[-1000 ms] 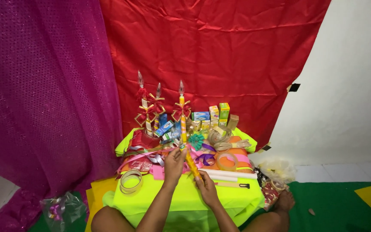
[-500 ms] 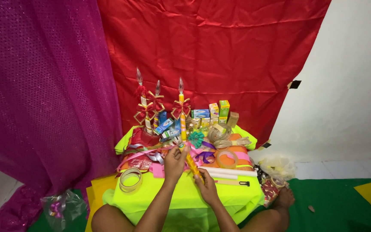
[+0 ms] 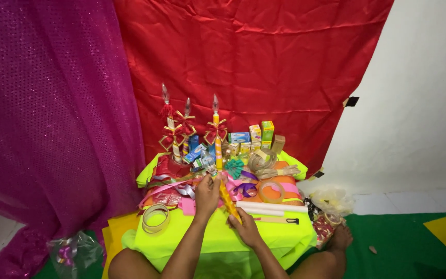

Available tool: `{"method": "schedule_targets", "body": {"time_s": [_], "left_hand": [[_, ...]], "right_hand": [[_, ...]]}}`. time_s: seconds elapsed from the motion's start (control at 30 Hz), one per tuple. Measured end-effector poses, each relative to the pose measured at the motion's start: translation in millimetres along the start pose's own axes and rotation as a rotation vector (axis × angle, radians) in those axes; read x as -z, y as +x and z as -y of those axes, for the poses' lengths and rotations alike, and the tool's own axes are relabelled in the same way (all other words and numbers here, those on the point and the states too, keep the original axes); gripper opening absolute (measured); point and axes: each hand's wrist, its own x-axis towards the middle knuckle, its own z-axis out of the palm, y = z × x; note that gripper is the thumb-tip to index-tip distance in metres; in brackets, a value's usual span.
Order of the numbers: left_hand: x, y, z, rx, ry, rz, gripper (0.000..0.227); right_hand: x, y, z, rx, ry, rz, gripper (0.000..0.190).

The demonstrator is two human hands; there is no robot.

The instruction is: Wrapping yellow adhesive tape around decorative plastic sticks as part of a handicraft assembly.

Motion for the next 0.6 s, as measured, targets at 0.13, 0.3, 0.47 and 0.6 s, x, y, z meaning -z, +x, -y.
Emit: {"method": "schedule_targets", "body": {"time_s": [0.13, 0.3, 0.47, 0.6], "left_hand": [[0.2, -1.2, -14.7, 0.084, -0.016, 0.011, 0.036], [2.7, -7.6, -31.4, 0.196, -0.263, 0.245, 0.052], [-4.0, -19.6, 44.2, 0.244, -0.417, 0.350, 0.083], [-1.0, -32.6, 90.2, 0.249, -0.488, 0.366, 0.046]], "right_hand": [[-1.5, -1.3, -2.1, 0.032, -0.093, -0.017, 0.031], [-1.9, -2.7, -1.6, -0.022, -0.129, -0.043, 0.028], [-1.9, -3.2, 5.0, -0.045, -0.096, -0.047, 0.030], [-2.2, -1.5, 4.9, -0.066, -0.101, -0.031, 0.027]]}}
